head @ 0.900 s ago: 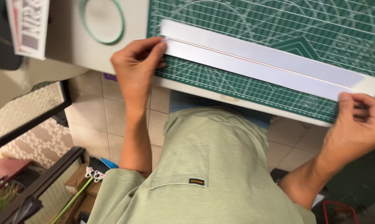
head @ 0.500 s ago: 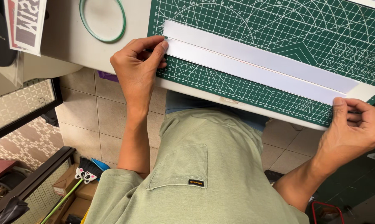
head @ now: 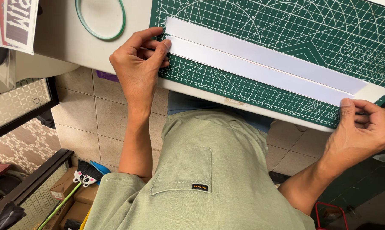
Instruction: The person aligns two long white paper strips on a green cutting mat and secures them with green tape. They then fold the paper along the taped lines and press the creases to form a structured shape.
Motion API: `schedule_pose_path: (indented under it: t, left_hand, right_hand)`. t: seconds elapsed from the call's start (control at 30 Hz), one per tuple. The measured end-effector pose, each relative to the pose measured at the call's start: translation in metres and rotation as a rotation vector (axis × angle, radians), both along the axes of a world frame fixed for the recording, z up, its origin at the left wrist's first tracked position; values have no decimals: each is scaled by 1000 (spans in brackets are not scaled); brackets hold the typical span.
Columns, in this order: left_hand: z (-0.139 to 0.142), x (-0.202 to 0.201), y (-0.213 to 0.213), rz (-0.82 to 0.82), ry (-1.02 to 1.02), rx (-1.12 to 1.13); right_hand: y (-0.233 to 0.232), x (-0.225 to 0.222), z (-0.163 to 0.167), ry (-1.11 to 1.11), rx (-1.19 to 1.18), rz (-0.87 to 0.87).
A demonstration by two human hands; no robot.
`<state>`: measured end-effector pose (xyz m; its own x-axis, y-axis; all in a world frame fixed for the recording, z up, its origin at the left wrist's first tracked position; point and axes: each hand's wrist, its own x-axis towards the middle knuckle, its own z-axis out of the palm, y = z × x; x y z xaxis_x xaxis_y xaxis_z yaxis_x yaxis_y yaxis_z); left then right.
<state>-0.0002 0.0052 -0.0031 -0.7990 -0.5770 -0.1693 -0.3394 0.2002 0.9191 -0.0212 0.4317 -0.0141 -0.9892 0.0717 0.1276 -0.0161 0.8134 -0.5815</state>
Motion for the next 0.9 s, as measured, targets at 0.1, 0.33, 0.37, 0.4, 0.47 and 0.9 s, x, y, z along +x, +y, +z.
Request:
schedule_pose_path:
  t: [0.1,0.33,0.37,0.4,0.47,0.9]
  left_hand:
    - [-1,1,0,-10,20,-8]
    - [-5,1,-1,-2,50,-21]
    - [-5,1,-1,-5,53,-24]
    - [-5,1,-1,-4,53,-22]
    - [-5,1,-1,-1,51,-15]
    - [-8,4,0,2,63,55]
  right_hand:
    - [2,0,0,13,30,28]
    - [2,-2,1,0,16,12]
    - [2,-2,0,-2,14,1]
    - [2,-2,0,-5,13,-3]
    - [2,-2,-1,-6,12,-6]
    - [-13,-9,9,-51,-119,-130]
